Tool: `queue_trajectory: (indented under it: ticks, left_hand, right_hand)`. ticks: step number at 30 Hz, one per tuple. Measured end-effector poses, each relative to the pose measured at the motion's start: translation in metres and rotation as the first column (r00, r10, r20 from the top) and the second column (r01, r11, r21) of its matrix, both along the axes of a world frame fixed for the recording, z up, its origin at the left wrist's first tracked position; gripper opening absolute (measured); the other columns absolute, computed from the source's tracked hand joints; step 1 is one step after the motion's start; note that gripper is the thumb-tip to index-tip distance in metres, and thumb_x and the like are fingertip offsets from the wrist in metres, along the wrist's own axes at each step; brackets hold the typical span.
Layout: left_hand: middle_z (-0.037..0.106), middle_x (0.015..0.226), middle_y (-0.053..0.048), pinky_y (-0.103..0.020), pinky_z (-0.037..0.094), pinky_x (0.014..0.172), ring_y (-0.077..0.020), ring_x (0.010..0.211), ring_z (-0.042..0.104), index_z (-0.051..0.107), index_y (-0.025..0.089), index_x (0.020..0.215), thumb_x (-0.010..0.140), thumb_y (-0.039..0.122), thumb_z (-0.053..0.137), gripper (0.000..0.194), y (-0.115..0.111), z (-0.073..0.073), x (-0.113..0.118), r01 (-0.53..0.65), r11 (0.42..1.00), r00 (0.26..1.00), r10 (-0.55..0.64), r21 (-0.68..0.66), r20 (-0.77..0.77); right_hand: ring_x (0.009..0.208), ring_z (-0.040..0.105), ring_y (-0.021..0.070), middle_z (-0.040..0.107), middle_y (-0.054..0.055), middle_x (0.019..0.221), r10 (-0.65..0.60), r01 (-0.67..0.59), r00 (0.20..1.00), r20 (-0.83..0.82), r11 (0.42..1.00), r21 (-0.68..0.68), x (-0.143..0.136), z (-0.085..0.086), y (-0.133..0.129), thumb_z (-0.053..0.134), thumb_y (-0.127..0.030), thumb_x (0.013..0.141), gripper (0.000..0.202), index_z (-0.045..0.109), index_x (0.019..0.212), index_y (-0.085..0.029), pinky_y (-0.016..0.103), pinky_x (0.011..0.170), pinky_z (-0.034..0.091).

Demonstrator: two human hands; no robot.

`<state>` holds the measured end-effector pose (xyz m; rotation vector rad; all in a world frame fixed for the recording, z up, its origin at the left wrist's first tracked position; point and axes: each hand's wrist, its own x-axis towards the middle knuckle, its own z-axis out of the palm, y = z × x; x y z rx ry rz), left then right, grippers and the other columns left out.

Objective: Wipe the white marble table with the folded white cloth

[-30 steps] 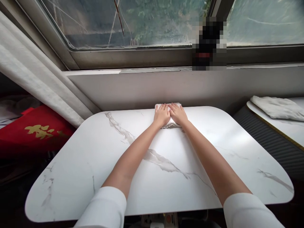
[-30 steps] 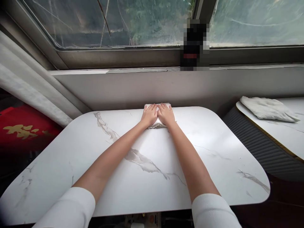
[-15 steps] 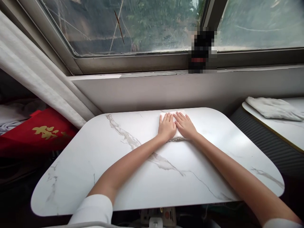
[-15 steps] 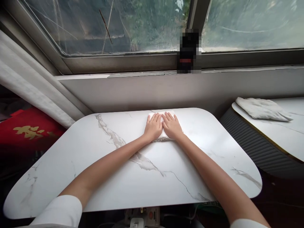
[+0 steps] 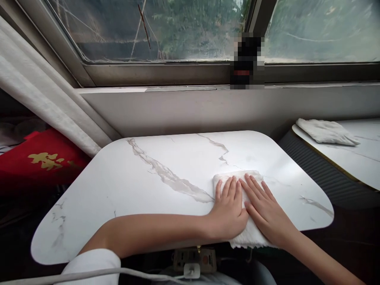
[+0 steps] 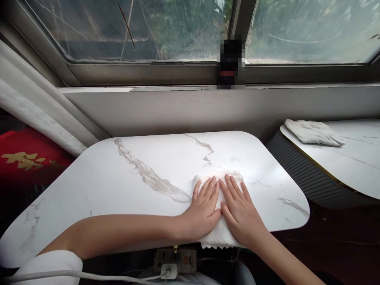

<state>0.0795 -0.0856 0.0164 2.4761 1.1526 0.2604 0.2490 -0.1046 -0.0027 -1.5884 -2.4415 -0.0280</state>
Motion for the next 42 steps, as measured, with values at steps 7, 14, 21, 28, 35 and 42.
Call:
queue_trajectory:
  ticks: [7,14,21,28,35,42]
  left_hand:
    - [0.018,0.153,-0.011,-0.042,0.012,0.116,-0.0222,0.141,0.011,0.023,0.005,0.145,0.092,0.027,0.022,0.057,0.096,-0.006,0.017,-0.193,0.974,0.980,0.198,0.117,-0.026]
    - [0.023,0.151,-0.015,-0.038,0.007,0.116,-0.0222,0.141,0.014,0.027,-0.002,0.142,0.094,0.027,0.021,0.056,0.207,-0.016,0.045,-0.348,0.902,0.929,0.368,0.254,-0.031]
    - [0.028,0.151,-0.010,-0.040,0.007,0.116,-0.0220,0.141,0.016,0.031,0.003,0.142,0.092,0.024,0.023,0.055,0.234,-0.018,0.063,-0.408,0.870,0.908,0.418,0.276,0.022]
    - [0.024,0.152,-0.008,-0.045,0.003,0.116,-0.0205,0.142,0.012,0.028,0.005,0.144,0.093,0.025,0.021,0.055,0.197,-0.017,0.068,-0.293,0.918,0.952,0.307,0.266,-0.012]
    - [0.021,0.152,-0.014,-0.047,0.002,0.115,-0.0241,0.142,0.009,0.025,0.000,0.143,0.094,0.029,0.020,0.057,0.082,-0.011,0.094,-0.199,0.955,0.979,0.205,0.221,-0.005]
    - [0.018,0.153,-0.017,-0.051,0.006,0.114,-0.0270,0.142,0.003,0.021,0.000,0.144,0.095,0.033,0.016,0.059,-0.005,-0.004,0.111,0.039,0.978,0.999,-0.035,0.205,-0.023]
  right_hand:
    - [0.140,0.018,0.0235,0.025,0.007,0.153,-0.224,0.225,0.974,0.013,0.972,-0.062,-0.012,-0.003,0.096,0.018,-0.028,0.095,0.053,0.024,0.147,-0.019,0.049,0.112,0.021]
    - [0.139,0.023,0.0239,0.027,0.011,0.151,-0.241,0.238,0.970,-0.040,0.970,-0.052,-0.005,-0.001,0.221,0.020,-0.028,0.094,0.051,0.036,0.141,-0.014,0.049,0.111,0.020]
    - [0.140,0.020,0.0224,0.024,0.011,0.152,-0.221,0.218,0.975,-0.032,0.972,-0.085,0.010,0.006,0.250,0.022,-0.025,0.093,0.052,0.034,0.142,-0.013,0.047,0.112,0.017]
    - [0.141,0.016,0.0212,0.021,0.012,0.153,-0.222,0.222,0.975,0.015,0.970,-0.095,0.020,0.008,0.204,0.021,-0.025,0.094,0.054,0.028,0.145,-0.011,0.045,0.113,0.013]
    - [0.141,0.014,0.0169,0.022,0.006,0.154,-0.159,0.160,0.987,0.015,0.985,-0.062,0.063,0.004,0.086,0.018,-0.030,0.096,0.052,0.025,0.146,-0.019,0.045,0.114,0.015]
    - [0.141,0.015,0.0203,0.019,0.003,0.154,-0.195,0.195,0.981,-0.008,0.980,-0.035,0.100,0.004,-0.020,0.019,-0.032,0.096,0.054,0.011,0.149,-0.028,0.051,0.112,0.020]
